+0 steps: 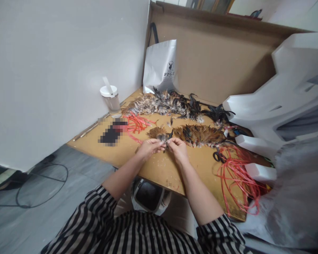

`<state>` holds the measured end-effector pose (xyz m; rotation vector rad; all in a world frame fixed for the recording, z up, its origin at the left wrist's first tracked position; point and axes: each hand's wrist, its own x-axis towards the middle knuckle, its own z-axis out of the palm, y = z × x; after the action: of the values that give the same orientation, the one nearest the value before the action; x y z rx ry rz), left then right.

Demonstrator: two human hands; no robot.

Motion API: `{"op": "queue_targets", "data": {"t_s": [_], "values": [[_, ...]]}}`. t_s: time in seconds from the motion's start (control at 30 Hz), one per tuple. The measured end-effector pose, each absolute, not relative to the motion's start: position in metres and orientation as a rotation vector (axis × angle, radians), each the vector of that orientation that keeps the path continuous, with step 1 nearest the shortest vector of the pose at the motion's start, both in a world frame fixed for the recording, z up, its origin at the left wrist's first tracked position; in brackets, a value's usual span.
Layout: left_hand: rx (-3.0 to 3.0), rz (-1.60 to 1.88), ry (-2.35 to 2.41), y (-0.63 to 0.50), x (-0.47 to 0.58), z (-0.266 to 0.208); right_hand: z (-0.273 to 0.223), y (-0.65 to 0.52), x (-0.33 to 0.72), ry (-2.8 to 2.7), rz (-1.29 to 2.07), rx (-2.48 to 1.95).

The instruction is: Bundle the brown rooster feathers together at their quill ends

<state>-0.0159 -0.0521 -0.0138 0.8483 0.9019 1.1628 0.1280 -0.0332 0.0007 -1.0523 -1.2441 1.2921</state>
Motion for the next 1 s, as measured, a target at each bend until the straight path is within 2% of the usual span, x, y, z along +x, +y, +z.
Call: {"op": "queue_targets", "data": {"t_s": [0.23, 0.53, 1.0], "values": [[0.972, 1.136, 0.987, -0.0512, -0.0128, -0.0155, -0.0038, -0.0333, 0.1250, -1.282, 1.149, -1.083], [0.997, 1.133, 1.023, -0.0517, -0.0110, -0.0132, -0.0032, -0.0366, 0.1197, -1.332, 1.143, -1.079], [1.108, 1.065, 0.876, -0.0533, -0.0147, -0.0162, -0.0020, -0.0336, 0.1281, -1.175, 1.628, -0.956]]}}
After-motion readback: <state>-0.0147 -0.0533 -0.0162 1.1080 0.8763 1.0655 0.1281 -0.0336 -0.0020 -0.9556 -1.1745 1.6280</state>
